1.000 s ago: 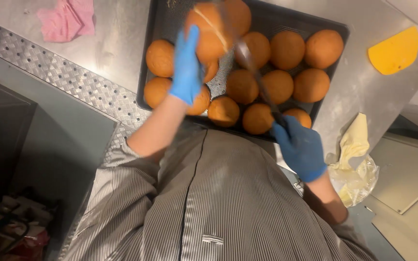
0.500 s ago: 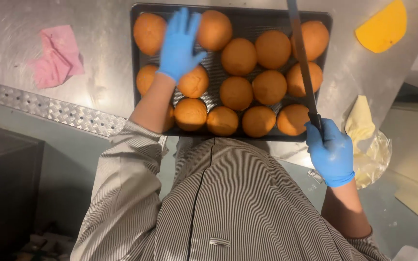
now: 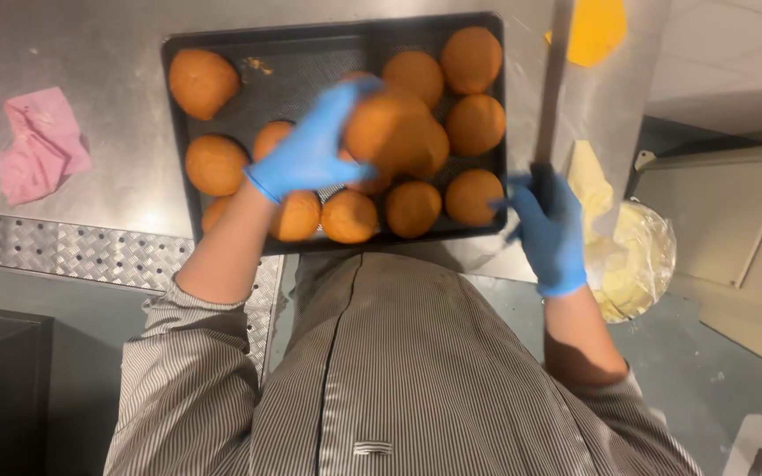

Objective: Slicing round buns on a baking tray using a serrated knife.

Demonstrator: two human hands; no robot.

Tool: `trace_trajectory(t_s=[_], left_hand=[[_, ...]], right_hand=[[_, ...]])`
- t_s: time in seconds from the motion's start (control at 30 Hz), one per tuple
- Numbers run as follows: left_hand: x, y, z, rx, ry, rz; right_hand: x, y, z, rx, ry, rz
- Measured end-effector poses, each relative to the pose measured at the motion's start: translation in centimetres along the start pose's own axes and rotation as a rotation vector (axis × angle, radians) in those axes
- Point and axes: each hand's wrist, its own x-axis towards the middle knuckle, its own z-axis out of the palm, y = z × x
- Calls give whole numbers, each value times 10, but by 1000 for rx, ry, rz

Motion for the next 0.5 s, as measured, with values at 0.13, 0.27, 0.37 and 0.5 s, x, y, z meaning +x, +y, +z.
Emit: trace_trajectory(t_s=[0.13, 0.27, 0.37, 0.5], left_hand=[[18, 83, 36, -71, -151, 115], [18, 97, 92, -690, 37, 128], [12, 94, 126, -1062, 209, 124], [-2, 62, 140, -1646, 289, 6]], right_hand=[[6, 9, 11, 80, -91, -51], [1, 2, 25, 460, 43, 37], [-5, -10, 34, 374, 68, 5], [-20, -8, 29, 170, -79, -206]])
